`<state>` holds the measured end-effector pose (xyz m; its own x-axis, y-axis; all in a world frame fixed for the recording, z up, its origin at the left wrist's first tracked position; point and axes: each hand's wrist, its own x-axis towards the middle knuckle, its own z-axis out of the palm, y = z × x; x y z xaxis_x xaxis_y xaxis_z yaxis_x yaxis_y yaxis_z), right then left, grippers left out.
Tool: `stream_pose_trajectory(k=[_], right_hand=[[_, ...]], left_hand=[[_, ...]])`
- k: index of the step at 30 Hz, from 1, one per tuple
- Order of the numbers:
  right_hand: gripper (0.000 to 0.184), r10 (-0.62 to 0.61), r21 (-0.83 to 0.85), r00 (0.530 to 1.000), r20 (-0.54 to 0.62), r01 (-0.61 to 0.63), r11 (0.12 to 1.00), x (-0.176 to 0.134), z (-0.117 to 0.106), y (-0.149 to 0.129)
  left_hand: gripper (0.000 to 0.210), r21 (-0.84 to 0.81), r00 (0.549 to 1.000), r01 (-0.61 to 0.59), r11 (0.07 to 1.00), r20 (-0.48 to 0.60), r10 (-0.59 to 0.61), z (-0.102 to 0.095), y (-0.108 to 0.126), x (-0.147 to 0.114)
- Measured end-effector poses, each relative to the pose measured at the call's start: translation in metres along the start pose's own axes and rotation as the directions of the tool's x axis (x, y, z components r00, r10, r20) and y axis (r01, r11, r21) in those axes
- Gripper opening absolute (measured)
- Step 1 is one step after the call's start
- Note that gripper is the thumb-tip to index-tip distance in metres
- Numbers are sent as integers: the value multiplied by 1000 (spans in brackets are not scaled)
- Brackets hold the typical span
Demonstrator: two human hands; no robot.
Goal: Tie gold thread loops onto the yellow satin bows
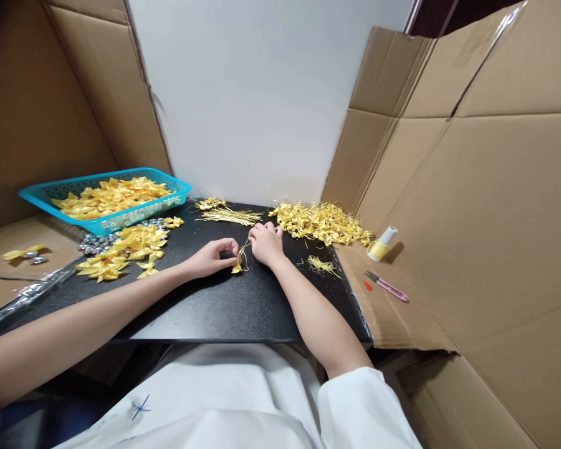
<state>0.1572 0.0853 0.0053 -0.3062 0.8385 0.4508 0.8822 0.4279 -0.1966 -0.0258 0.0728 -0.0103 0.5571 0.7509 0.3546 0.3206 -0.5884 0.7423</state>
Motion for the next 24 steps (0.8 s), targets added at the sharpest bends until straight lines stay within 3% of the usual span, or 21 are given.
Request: stream_pose_trajectory(k=[6, 10, 12, 14, 17, 21, 24], right_hand=[[11, 33, 63, 994, 103, -40, 997, 6, -12, 4], [13, 159, 113, 977, 138, -175, 978, -3, -52, 26], [14, 216, 114, 963, 159, -235, 965, -29, -82, 48], [17, 307, -12, 948, 82, -307, 952, -72, -112, 76], [26, 506, -282, 860, -73, -504, 816, -151, -145, 122], [43, 621, -481, 776, -110, -589, 650, -229, -155, 171], [43, 625, -468, 772, -115, -597, 652, -248, -147, 187]], left_hand=[[19, 48, 1000, 10, 999, -25, -9, 0, 0, -1], [21, 21, 999, 40, 999, -35, -40, -1, -4, -2], [22, 17, 998, 48, 999, -38, -47, -1, -5, -2], [21, 34, 997, 57, 998, -47, -55, -2, -3, -3], [22, 99, 996, 72, 992, -59, -67, -3, 0, -4], [26, 151, 996, 81, 985, -54, -74, -4, 4, -6], [27, 164, 996, 84, 983, -41, -78, -5, 6, -7]])
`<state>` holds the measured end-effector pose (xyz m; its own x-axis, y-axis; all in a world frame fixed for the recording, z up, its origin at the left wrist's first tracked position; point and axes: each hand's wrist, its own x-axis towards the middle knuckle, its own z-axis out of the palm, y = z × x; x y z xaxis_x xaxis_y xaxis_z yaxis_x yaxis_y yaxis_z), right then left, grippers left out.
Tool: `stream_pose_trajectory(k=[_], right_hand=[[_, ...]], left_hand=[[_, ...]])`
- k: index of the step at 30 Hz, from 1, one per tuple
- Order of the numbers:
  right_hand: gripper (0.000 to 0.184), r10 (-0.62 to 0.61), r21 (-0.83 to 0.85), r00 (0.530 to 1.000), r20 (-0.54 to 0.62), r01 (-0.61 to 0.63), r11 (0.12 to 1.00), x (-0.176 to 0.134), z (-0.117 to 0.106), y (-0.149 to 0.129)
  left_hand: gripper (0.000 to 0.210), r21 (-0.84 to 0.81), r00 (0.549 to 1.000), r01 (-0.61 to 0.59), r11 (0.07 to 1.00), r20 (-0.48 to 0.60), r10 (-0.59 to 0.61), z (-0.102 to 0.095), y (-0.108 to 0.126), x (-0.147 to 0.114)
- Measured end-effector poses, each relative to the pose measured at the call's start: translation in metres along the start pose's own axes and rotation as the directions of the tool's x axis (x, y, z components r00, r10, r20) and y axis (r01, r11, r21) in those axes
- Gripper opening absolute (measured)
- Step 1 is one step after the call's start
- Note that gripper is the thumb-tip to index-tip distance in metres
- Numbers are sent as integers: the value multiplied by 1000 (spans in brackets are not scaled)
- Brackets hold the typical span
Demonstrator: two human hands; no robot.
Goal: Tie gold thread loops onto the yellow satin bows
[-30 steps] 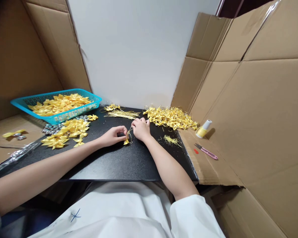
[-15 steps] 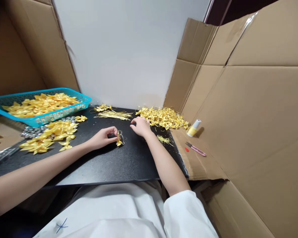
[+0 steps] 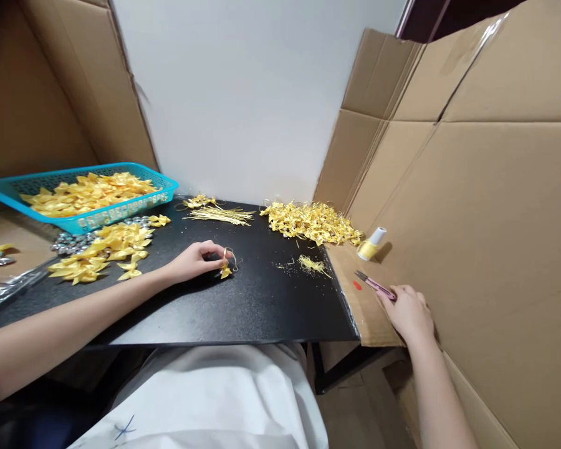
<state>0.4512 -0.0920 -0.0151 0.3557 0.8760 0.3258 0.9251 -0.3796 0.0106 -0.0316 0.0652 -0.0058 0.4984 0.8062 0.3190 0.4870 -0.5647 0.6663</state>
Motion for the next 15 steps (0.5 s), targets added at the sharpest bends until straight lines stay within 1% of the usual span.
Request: stream_pose_trajectory(k=[3, 6, 9, 10, 11, 12, 13, 14, 15], right_hand=[[41, 0, 67, 1000, -8, 1, 998, 4, 8, -2], [39, 19, 96, 1000, -6, -19, 995, 10, 7, -10], [35, 122, 217, 992, -36, -111, 970, 16, -6, -24], [35, 146, 274, 988, -57, -125, 954, 17, -12, -31], [33, 147, 333, 986, -77, -114, 936, 18, -19, -40], [32, 131, 404, 988, -85, -86, 911, 19, -26, -51], [31, 98, 501, 992, -75, -48, 864, 19, -32, -64], [31, 70, 621, 996, -51, -23, 784, 20, -37, -78], [32, 23, 746, 1000, -6, -11, 666, 20, -42, -94]], left_hand=[[26, 2, 1000, -17, 1000, 14, 17, 0, 1, -2], [23, -15, 999, -44, 999, 28, 45, 0, 1, -2], [21, -27, 998, -56, 998, 32, 57, 1, 1, -2], [20, -30, 998, -55, 998, 33, 56, 1, 1, -2], [20, -33, 998, -53, 998, 33, 54, 1, 1, -2], [20, -37, 998, -53, 998, 35, 54, 1, 1, -2], [19, -39, 998, -54, 998, 37, 55, 2, 2, -2], [19, -40, 998, -56, 998, 39, 57, 2, 3, -2], [18, -41, 997, -58, 997, 40, 59, 2, 4, -2]])
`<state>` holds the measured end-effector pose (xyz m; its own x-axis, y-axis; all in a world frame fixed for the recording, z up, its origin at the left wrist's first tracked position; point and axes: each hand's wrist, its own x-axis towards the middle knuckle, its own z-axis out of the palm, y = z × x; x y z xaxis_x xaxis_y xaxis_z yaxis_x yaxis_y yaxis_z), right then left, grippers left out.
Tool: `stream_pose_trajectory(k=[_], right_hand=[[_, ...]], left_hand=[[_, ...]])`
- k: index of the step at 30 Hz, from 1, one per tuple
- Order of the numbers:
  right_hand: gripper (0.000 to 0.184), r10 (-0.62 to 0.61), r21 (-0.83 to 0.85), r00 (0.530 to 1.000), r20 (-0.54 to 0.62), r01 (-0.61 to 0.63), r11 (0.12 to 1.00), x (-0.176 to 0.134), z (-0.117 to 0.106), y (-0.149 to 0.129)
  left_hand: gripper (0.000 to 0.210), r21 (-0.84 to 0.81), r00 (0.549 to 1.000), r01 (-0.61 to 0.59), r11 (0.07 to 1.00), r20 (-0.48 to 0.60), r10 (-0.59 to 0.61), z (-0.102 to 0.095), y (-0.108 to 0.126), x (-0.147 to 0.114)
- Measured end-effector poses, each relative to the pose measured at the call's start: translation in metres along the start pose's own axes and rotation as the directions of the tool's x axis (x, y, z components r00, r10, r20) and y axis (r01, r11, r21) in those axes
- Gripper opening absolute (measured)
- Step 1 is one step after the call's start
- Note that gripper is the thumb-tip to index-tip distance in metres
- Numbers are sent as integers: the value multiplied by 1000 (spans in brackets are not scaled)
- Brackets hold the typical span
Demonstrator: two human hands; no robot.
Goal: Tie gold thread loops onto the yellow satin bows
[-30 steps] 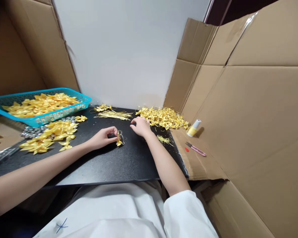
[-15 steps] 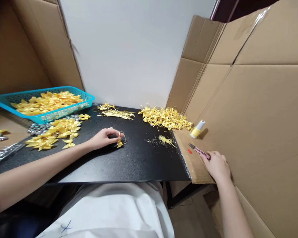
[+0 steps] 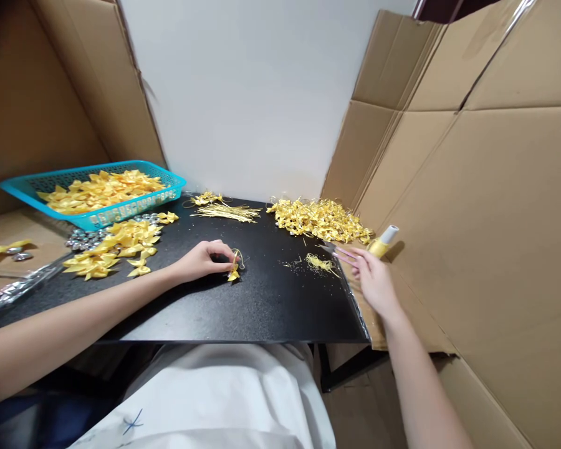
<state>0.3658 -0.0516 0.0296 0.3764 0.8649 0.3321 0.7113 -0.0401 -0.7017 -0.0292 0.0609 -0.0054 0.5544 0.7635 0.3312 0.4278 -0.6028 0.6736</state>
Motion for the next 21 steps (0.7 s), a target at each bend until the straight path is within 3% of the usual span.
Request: stream_pose_trajectory(k=[2, 5, 7, 9, 11, 17, 19, 21], right_hand=[[31, 24, 330, 984, 179, -83, 940, -3, 23, -26], [20, 31, 583, 876, 482, -347, 735, -11, 65, -60], [13, 4, 622, 796, 606, -477, 621, -16, 93, -77], [9, -5, 569, 716, 699, -552, 609, -18, 115, -90], [8, -7, 531, 681, 732, -564, 632, -15, 131, -99], [27, -65, 525, 705, 706, -461, 715, 2, 141, -99], [35, -129, 505, 764, 632, -279, 817, 3, 141, -93], [38, -260, 455, 807, 530, -12, 890, 1, 141, -87]], left_hand=[[18, 2, 1000, -5, 1000, 2, 5, 0, 2, 0], [19, 5, 1000, -21, 1000, 6, 21, 0, 4, -1], [20, 14, 999, -36, 999, 3, 36, 0, 5, -1], [20, 27, 999, -47, 999, -1, 47, -1, 4, -1], [20, 37, 998, -60, 998, 3, 60, -1, 4, -1], [19, 30, 993, -121, 992, 13, 121, -2, 6, -2], [21, 23, 991, -133, 991, 8, 133, -2, 6, -2], [22, 11, 989, -145, 989, 7, 145, -3, 6, -3]])
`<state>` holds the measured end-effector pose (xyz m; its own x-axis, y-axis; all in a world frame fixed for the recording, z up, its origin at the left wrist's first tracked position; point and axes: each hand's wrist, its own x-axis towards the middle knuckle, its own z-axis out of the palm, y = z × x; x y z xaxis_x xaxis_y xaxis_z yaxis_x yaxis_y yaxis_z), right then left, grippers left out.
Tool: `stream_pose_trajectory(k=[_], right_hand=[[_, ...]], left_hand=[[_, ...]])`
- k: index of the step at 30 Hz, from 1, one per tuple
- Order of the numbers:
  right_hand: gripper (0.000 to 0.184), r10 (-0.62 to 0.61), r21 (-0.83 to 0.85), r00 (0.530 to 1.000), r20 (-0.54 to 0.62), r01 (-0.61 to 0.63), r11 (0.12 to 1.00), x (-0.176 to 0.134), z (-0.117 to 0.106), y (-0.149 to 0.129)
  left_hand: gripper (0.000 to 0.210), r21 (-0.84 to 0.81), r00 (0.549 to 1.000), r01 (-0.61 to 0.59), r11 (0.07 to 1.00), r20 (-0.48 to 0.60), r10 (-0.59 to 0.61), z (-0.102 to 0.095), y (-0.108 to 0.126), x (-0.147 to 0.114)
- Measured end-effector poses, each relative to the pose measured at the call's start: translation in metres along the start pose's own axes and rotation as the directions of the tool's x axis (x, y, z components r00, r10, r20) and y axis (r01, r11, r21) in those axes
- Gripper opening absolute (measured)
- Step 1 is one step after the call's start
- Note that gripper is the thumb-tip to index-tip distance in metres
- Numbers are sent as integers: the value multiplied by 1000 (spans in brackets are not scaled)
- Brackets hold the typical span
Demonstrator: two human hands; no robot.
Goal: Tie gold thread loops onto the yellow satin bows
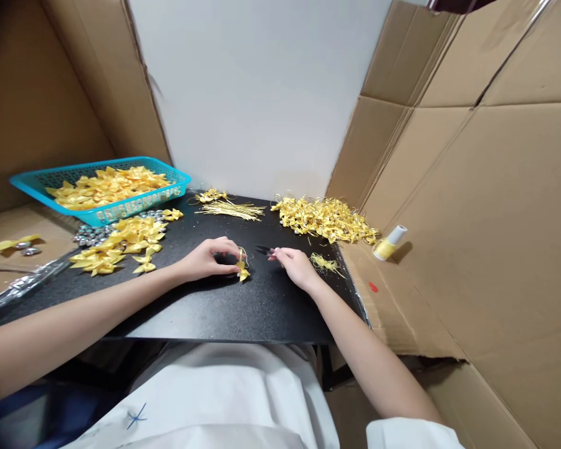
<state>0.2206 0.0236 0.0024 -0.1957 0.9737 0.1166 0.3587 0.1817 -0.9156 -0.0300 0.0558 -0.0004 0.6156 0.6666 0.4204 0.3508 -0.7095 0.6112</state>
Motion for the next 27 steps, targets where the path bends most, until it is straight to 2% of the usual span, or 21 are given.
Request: stream_pose_trajectory(k=[2, 5, 10, 14, 16, 20, 27], right_hand=[[32, -141, -189, 990, 21, 143, 972, -3, 1, 3], [26, -225, -356, 973, 62, 232, 905, -5, 2, 2], [20, -365, -429, 931, -22, 321, 844, -12, 2, -8], [19, -477, -505, 877, 66, 441, 742, -22, 13, -20], [20, -475, -617, 874, 101, 429, 659, -24, 22, -22], [21, -452, -775, 887, 93, 349, 527, -21, 29, -16], [22, -482, -836, 875, 35, 290, 466, -16, 25, -10]], left_hand=[[24, -13, 1000, -7, 1000, 1, 7, 0, -1, 0], [24, -9, 1000, -4, 1000, 5, 4, -1, -3, -1], [20, 14, 1000, -18, 1000, 7, 18, 1, -4, -1], [21, 31, 1000, -19, 999, 6, 19, 1, -3, 0], [20, 45, 999, -40, 998, 4, 40, 1, -3, 0], [18, 74, 997, -76, 994, -10, 77, -1, -5, 0], [21, 72, 999, -40, 997, -15, 41, -2, -5, 0]])
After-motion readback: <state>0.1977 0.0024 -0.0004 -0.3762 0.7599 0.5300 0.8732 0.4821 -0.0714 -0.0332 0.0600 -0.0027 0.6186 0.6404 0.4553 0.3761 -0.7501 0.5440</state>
